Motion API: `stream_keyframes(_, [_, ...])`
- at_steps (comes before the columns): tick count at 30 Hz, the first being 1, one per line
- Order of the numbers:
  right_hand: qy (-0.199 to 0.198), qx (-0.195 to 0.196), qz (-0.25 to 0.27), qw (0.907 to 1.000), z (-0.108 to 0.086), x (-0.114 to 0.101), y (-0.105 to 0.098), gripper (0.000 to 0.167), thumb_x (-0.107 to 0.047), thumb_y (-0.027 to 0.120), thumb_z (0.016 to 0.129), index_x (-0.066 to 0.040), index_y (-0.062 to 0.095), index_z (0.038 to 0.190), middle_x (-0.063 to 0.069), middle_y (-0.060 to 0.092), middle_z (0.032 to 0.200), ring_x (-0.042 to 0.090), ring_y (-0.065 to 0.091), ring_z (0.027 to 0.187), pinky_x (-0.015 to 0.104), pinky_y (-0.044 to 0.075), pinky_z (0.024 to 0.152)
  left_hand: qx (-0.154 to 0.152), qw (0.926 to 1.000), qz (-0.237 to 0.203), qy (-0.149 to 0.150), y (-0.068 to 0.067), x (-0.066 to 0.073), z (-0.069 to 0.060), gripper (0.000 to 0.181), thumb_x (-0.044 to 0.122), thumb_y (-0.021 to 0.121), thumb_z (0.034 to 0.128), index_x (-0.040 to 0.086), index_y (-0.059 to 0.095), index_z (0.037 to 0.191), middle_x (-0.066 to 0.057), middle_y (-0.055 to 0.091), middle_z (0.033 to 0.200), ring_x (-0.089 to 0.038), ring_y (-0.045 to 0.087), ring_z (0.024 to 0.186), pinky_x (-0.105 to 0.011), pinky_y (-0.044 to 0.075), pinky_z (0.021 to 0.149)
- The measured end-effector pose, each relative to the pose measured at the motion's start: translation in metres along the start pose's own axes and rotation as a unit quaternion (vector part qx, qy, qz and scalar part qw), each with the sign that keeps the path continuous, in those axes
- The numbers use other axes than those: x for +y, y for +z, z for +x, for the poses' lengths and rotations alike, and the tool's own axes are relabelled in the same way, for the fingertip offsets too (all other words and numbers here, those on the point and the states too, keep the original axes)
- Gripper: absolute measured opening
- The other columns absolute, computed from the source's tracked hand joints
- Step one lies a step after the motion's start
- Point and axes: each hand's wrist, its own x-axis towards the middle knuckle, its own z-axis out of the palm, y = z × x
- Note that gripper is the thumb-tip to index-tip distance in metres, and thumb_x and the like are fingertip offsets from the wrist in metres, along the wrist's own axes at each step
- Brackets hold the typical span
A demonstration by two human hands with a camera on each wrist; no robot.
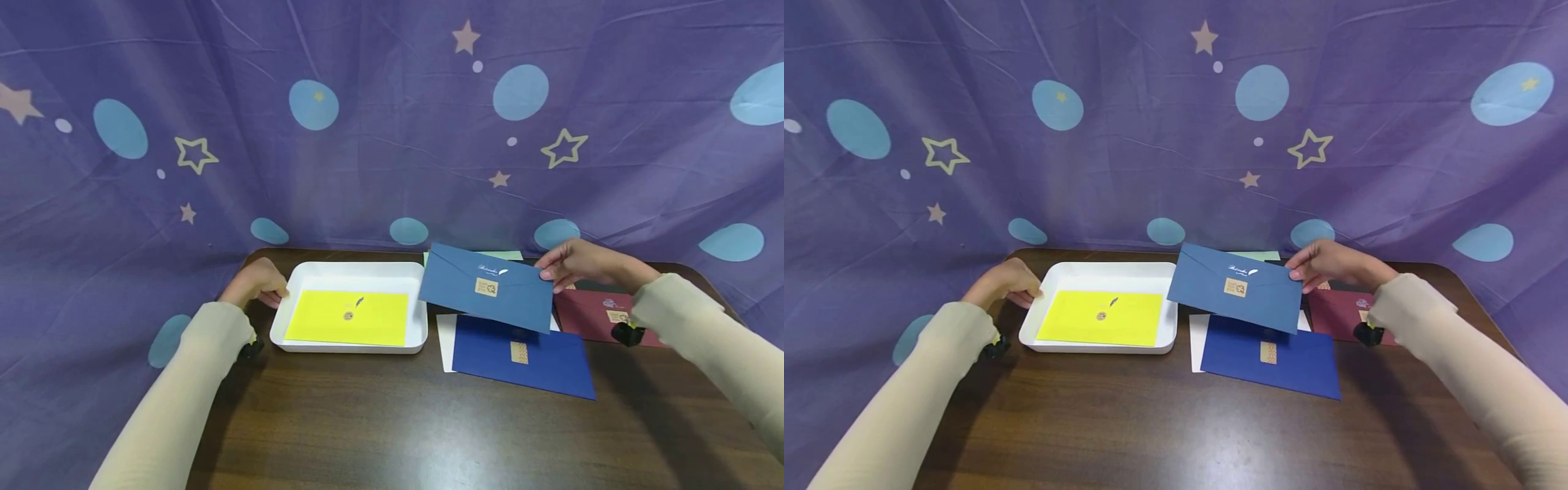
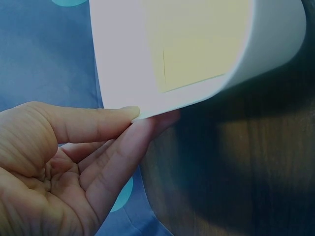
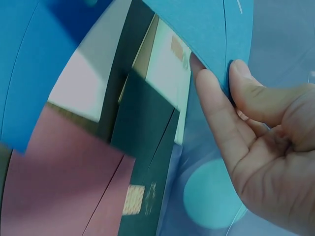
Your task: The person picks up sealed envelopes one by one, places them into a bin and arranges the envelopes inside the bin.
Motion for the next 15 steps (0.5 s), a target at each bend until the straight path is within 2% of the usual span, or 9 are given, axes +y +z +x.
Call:
stream_keyframes(5, [-0.012, -0.001, -0.001, 0.9999, 0.003, -0.018, 0.01, 0.045, -0.011, 0.062, 0.101, 0.013, 0.052, 0.138, 0.033, 0.05, 0.145, 0.02, 0.073, 0.09, 0.038, 0.066, 0.087, 0.001, 1.0, -0.003, -0.001, 0.0, 0.0, 0.0, 0.01, -0.011, 0.065, 0.0853, -0.006, 0.058, 0.079, -0.008, 0.057, 0.069, -0.012, 0.064, 0.054, -0.024, 0.064, 0.058])
stream_keyframes(15, [-0.008, -0.006, 0.009, 0.9999, 0.015, -0.054, 0.03, 0.042, -0.009, 0.064, 0.099, 0.011, 0.056, 0.135, 0.032, 0.053, 0.143, 0.019, 0.073, 0.085, 0.037, 0.066, 0.086, -0.001, 1.0, -0.006, 0.002, -0.001, 0.0, -0.001, 0.01, -0.011, 0.064, 0.0854, -0.006, 0.058, 0.079, -0.009, 0.057, 0.07, -0.012, 0.064, 0.054, -0.024, 0.064, 0.058])
